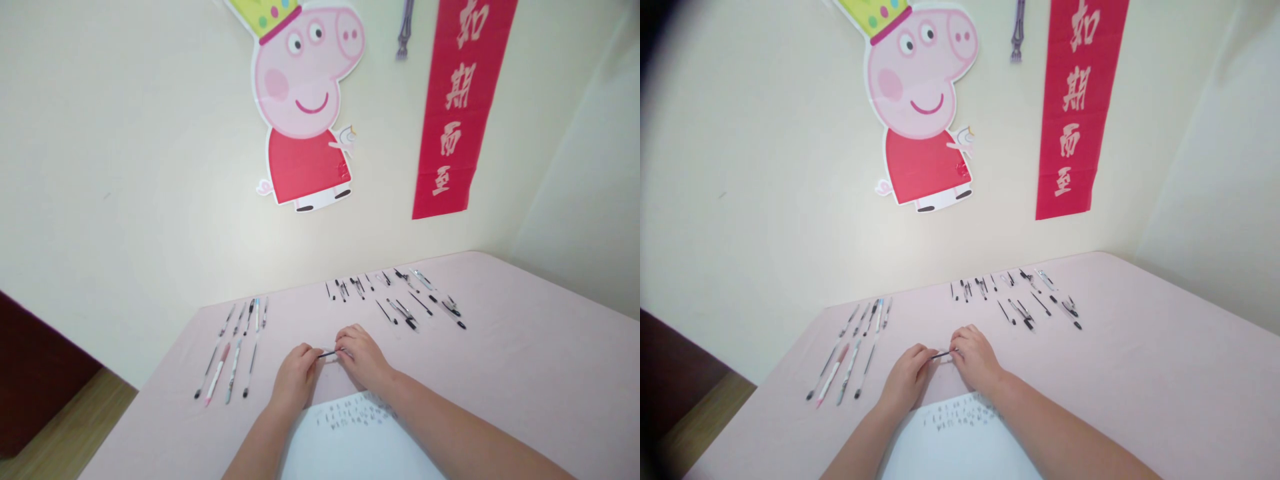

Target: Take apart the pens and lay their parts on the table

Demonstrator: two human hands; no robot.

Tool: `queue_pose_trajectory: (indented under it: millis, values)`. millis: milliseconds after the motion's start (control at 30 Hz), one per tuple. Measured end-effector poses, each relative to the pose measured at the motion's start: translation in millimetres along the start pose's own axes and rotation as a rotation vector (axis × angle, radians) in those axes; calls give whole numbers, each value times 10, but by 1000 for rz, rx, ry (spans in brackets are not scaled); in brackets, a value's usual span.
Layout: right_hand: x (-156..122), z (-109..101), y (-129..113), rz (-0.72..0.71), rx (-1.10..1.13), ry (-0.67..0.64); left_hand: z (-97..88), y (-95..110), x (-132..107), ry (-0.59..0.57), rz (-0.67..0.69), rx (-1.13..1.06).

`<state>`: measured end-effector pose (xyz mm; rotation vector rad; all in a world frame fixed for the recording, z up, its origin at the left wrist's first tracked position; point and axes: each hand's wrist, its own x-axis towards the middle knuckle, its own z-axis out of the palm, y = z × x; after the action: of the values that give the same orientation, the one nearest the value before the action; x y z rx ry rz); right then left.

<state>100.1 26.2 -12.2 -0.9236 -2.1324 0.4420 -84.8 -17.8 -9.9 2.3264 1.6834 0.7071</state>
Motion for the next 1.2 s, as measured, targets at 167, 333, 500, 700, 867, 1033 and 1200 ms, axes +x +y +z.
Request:
queue_pose_trajectory:
  millis: [167,333,500,700,867,1033,1200]
  values:
    - [19,-16,114,97,64,46,-7,-66,5,63,-64,-75]
    - [43,-61,225,149,42,82,-12,-120,5,109,-128,-85]
    - [37,-60,298,204,-4,131,6,-145,3,151,-188,-84]
    - [13,-25,306,253,-50,80,38,-117,21,151,-144,-112]
    - [22,-58,193,198,-27,120,32,-39,20,142,-17,-193]
    - [7,19,-3,176,179,45,24,31,7,110,47,-216]
    - [-20,253,-40,434,536,-83,47,38,5,92,46,-209]
